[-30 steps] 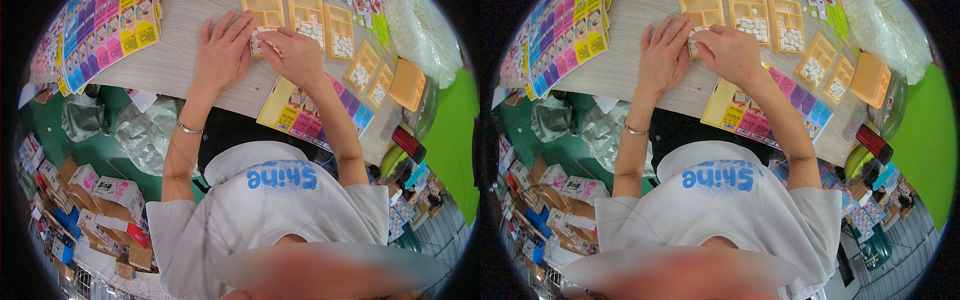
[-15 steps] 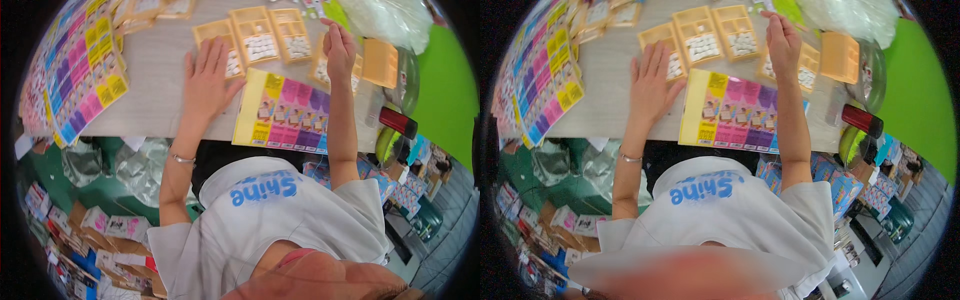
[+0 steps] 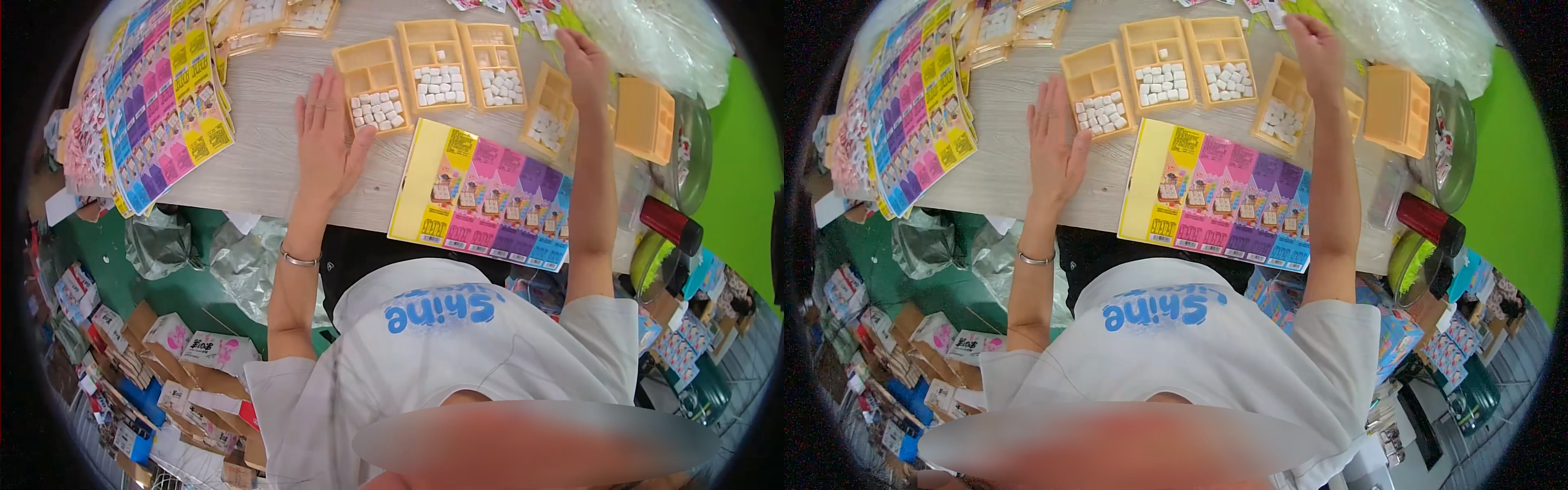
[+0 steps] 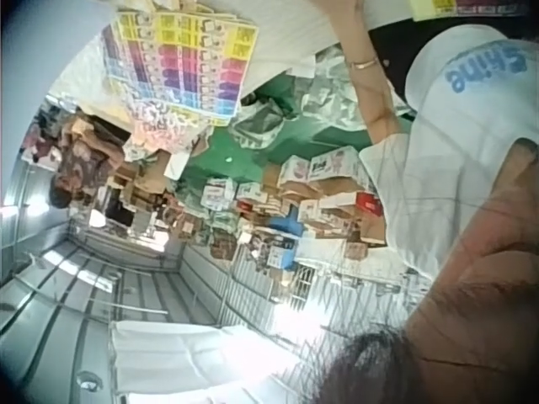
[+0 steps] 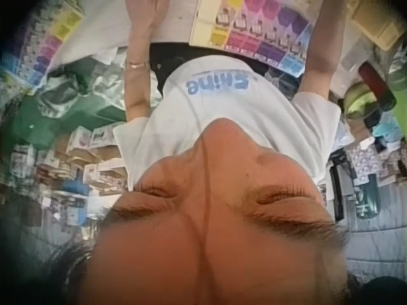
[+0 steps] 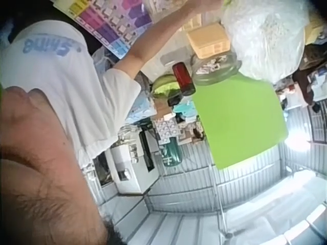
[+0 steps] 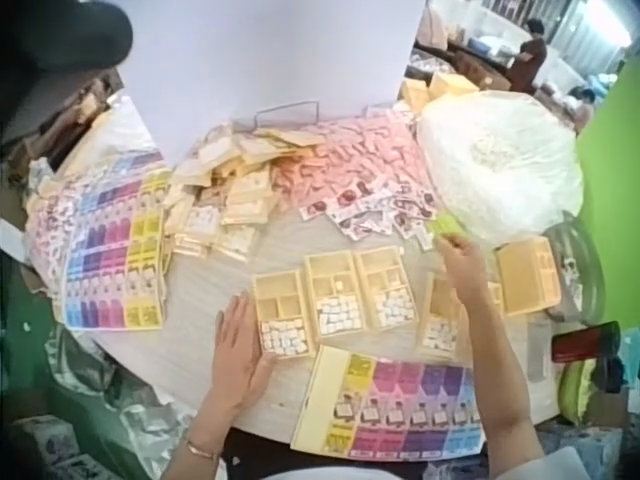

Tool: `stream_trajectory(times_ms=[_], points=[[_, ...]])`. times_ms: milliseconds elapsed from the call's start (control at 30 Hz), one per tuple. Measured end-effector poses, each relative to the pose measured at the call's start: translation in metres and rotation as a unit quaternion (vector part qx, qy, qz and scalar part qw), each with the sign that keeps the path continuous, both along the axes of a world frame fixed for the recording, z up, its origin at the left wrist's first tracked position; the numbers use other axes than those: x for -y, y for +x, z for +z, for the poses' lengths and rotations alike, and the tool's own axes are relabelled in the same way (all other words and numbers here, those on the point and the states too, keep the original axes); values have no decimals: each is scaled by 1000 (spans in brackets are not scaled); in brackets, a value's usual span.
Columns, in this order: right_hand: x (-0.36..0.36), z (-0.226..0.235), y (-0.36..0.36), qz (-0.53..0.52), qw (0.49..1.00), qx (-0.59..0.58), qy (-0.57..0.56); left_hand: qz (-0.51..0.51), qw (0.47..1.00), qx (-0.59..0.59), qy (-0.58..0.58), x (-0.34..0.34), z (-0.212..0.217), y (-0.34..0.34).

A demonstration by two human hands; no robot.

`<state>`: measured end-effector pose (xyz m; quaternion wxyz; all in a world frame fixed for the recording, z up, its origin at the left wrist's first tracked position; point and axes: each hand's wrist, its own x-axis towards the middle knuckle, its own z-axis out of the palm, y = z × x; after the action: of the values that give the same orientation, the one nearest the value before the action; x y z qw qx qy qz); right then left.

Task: Place white cubes into divided plastic trays and then insert the trays into plastic bags.

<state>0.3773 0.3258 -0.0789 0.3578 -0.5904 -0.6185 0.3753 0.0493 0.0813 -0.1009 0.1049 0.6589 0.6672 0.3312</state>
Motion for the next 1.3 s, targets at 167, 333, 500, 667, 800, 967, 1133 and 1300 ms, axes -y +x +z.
stream_trajectory(times_ms=[167, 333, 500, 667, 800, 967, 1133, 1300], points=[[-2, 15, 14, 8, 962, -238, -131, -67, 995, -73, -9, -4, 11, 20], [-10, 6, 4, 12, 864, -448, -229, -69, 995, -59, -45, -1, 2, 16], [-12, -15, -20, 166, 930, 281, 169, -52, 998, -29, -12, -8, 0, 21], [-5, -9, -22, 195, 929, 261, 173, -30, 998, 36, 31, -8, -4, 14], [-4, -10, -19, 182, 930, 292, 132, -3, 1000, -26, 13, -16, 7, 20], [-8, -14, -17, 191, 912, 311, 185, -16, 996, -81, -16, -18, -1, 23], [25, 13, -26, 67, 944, 265, 185, -19, 998, -66, 7, -20, -8, 20], [118, 38, -96, 285, 936, 52, 203, -29, 999, -34, 3, -15, -9, 12]])
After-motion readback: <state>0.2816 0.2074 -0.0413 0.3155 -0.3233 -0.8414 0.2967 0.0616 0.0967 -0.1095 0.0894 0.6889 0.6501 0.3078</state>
